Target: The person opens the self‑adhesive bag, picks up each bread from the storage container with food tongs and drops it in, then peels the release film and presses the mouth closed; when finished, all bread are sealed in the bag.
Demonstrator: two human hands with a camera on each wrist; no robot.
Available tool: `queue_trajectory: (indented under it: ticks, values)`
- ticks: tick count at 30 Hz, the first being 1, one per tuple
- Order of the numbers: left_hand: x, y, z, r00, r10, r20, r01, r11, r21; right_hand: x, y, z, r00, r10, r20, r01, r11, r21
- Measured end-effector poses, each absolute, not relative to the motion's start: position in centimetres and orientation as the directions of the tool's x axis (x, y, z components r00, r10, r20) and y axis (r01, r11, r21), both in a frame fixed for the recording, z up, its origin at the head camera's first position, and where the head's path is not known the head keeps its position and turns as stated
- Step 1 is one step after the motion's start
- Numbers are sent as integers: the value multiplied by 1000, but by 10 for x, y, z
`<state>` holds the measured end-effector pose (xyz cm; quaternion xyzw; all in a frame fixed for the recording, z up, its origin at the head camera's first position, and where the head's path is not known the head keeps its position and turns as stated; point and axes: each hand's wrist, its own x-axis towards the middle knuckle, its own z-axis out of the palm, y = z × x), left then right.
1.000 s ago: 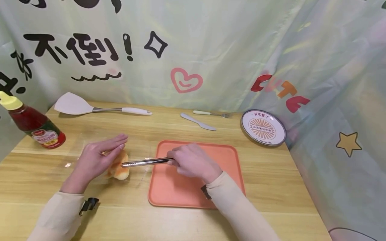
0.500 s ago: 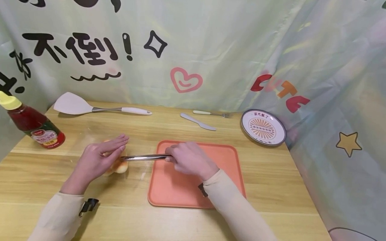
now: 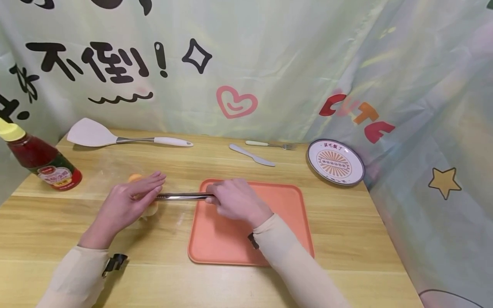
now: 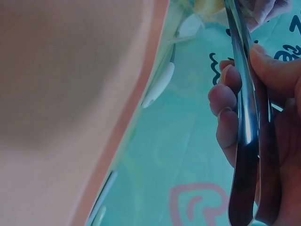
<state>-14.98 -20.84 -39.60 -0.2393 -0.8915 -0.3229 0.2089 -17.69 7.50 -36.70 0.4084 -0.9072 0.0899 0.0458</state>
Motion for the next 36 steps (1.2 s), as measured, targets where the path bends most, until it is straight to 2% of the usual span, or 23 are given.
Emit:
queue_trajectory:
  ticks: [12,23,30,36]
  values:
    - [-150,-210,-396,-800,291,524,559,678,477,-177,63,-374,-663,-736,136,-747,663,-46]
    - [-156,-212,-395,-785,280,553,571,672,471,-170,75,-370,-708,-703,65,-706,700,-106]
    - [-159,-215,-393,-771,273,575,578,679,452,-160,93,-360,-727,-687,10,-676,713,-188]
    - [-161,-218,-393,-772,261,580,569,692,445,-150,112,-349,-768,-640,-13,-616,744,-259]
